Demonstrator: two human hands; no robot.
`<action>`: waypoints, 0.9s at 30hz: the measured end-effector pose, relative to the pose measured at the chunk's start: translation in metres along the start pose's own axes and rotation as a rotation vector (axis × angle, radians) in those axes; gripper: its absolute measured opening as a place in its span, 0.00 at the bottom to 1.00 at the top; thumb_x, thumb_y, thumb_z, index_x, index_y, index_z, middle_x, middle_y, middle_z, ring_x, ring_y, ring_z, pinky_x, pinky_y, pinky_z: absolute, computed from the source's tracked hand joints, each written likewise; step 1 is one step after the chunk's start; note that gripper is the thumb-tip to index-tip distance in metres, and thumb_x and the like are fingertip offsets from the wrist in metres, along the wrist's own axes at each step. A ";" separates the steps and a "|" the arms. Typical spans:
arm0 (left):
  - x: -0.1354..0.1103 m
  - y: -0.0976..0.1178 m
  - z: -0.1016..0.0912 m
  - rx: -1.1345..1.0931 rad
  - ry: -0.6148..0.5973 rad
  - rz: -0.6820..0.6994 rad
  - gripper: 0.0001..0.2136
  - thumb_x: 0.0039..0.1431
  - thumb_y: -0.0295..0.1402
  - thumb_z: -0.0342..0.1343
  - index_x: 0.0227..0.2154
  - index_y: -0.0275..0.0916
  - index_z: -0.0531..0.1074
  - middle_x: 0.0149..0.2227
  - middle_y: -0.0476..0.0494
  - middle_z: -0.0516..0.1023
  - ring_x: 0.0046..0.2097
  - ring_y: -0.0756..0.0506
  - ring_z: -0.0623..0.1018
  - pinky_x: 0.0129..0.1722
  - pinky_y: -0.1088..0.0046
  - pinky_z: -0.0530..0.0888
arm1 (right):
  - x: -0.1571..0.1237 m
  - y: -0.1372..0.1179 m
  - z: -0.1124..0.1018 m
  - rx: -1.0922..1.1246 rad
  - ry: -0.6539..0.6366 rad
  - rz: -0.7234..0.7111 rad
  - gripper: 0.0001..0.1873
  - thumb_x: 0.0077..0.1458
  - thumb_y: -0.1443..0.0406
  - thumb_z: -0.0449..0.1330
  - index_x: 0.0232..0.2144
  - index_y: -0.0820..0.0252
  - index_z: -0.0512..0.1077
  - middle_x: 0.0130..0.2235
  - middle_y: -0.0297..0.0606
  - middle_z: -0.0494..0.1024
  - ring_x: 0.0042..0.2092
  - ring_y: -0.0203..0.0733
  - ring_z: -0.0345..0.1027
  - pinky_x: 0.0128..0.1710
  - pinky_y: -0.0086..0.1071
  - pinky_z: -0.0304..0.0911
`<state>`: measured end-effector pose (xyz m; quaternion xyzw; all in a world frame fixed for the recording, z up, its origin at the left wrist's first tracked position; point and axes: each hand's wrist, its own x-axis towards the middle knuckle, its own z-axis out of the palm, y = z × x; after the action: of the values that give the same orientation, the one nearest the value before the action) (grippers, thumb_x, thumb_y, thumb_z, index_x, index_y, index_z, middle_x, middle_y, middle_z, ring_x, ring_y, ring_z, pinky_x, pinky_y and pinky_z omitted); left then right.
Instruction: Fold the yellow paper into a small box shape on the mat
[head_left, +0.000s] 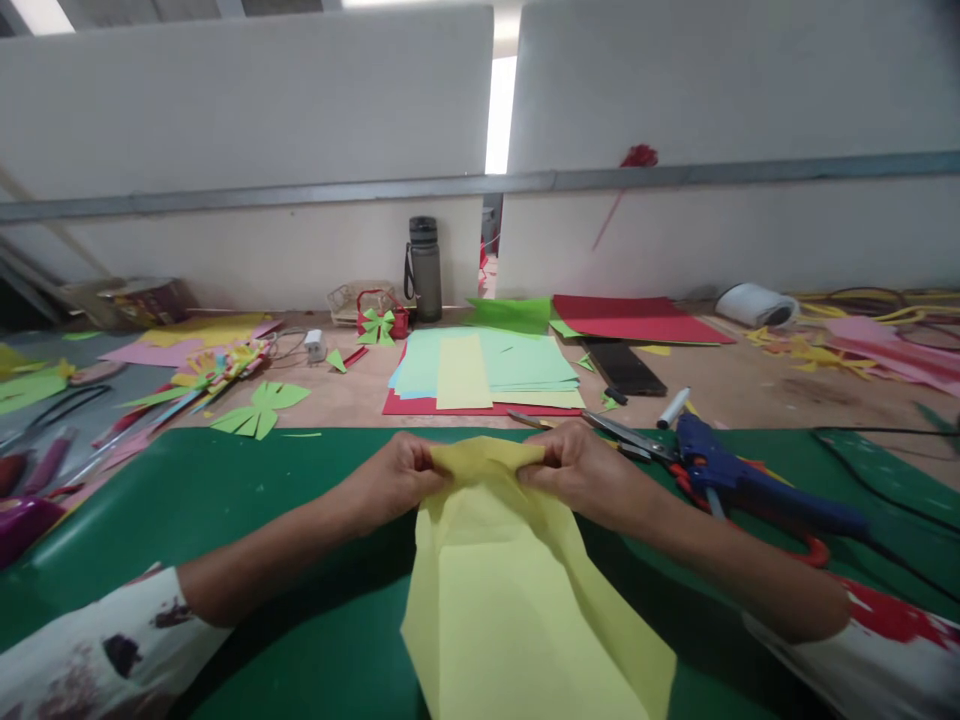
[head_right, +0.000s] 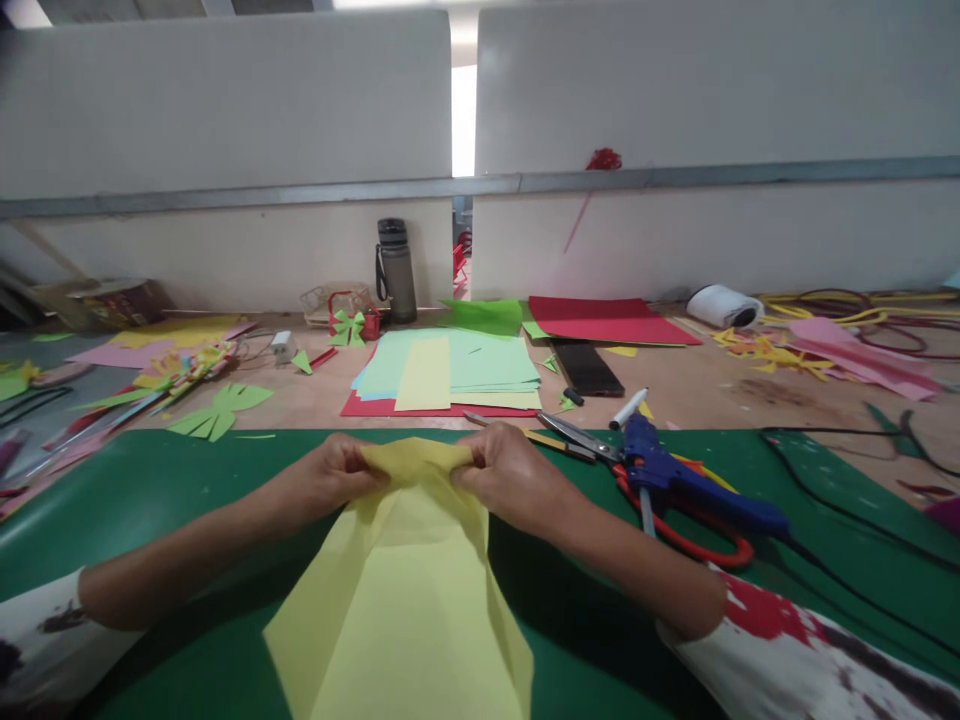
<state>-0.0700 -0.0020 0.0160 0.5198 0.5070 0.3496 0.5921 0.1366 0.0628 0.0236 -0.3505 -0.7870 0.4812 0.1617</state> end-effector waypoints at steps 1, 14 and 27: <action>0.000 0.000 0.000 -0.009 0.005 0.002 0.11 0.43 0.23 0.52 0.29 0.35 0.78 0.29 0.46 0.79 0.29 0.49 0.75 0.29 0.77 0.69 | 0.000 0.000 -0.001 -0.016 -0.009 -0.015 0.09 0.45 0.68 0.52 0.19 0.64 0.70 0.18 0.28 0.63 0.20 0.29 0.50 0.19 0.25 0.45; -0.002 0.004 0.007 0.091 0.054 0.035 0.10 0.47 0.24 0.52 0.29 0.36 0.78 0.26 0.49 0.79 0.28 0.50 0.74 0.29 0.78 0.68 | 0.002 -0.012 0.001 0.361 -0.039 0.205 0.10 0.33 0.71 0.55 0.23 0.62 0.72 0.25 0.34 0.75 0.29 0.39 0.68 0.27 0.28 0.61; 0.000 -0.004 0.004 -0.046 0.153 -0.087 0.12 0.44 0.25 0.54 0.33 0.35 0.77 0.27 0.45 0.79 0.28 0.47 0.76 0.27 0.75 0.70 | 0.004 0.001 0.009 0.247 0.049 0.257 0.04 0.35 0.69 0.57 0.15 0.65 0.71 0.16 0.31 0.69 0.19 0.32 0.58 0.18 0.26 0.52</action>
<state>-0.0662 -0.0035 0.0121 0.4551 0.5648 0.3737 0.5782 0.1292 0.0602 0.0180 -0.4372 -0.6665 0.5823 0.1599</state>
